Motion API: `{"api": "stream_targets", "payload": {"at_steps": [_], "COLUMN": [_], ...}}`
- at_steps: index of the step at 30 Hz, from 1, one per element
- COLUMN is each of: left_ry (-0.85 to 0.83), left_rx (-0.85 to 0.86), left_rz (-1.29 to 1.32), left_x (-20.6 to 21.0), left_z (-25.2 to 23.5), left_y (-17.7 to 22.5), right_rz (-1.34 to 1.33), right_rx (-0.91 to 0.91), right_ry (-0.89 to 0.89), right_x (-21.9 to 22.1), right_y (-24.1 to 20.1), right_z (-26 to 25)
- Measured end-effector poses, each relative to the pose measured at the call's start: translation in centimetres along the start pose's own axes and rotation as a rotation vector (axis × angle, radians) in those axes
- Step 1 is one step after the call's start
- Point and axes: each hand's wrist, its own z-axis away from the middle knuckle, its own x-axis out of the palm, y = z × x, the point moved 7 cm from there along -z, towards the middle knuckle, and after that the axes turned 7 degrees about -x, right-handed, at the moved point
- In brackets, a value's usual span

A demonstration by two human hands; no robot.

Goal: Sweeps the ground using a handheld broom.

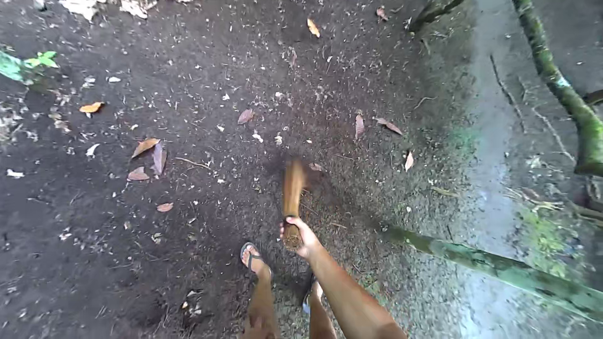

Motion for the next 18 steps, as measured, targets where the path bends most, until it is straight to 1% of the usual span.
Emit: {"api": "stream_targets", "payload": {"at_steps": [2, 3, 5, 7, 9, 11, 13, 15, 17, 18], "left_ry": [-0.016, -0.026, -0.055, -0.082, -0.124, -0.157, -0.152, -0.147, -0.164, -0.175], "left_rx": [-0.01, -0.013, -0.008, 0.007, 0.013, 0.021, 0.026, 0.029, 0.024, 0.022], "left_rz": [0.003, 0.002, 0.018, 0.024, 0.024, 0.003, 0.002, 0.001, -0.012, -0.01], "left_x": [-0.3, -0.4, -0.8, -1.3, -3.0, -4.6, -4.8, -4.5, -4.4, -4.5], "left_z": [-0.3, -0.5, -0.7, -0.9, 0.2, 1.2, 0.7, -0.4, -1.0, -1.0], "left_y": [0.0, -0.1, -0.1, -0.1, 0.6, 1.1, 1.0, 0.5, 0.0, -0.3], "right_rz": [0.104, 0.148, 0.217, 0.241, 0.234, 0.205, 0.15, 0.059, -0.075, -0.162], "right_rx": [0.022, 0.021, 0.002, -0.026, -0.067, -0.119, -0.169, -0.202, -0.219, -0.228], "right_ry": [-0.151, -0.195, -0.247, -0.215, -0.097, 0.061, 0.219, 0.361, 0.515, 0.587], "right_x": [3.1, 3.6, 3.4, 1.9, -0.2, -3.3, -6.8, -9.8, -11.8, -12.1], "right_y": [-1.4, -2.2, -3.4, -3.8, -3.8, -3.2, -2.3, -1.9, -2.2, -2.6], "right_z": [-0.7, -0.5, 1.4, 5.0, 9.6, 13.3, 14.9, 13.7, 10.0, 7.8]}}
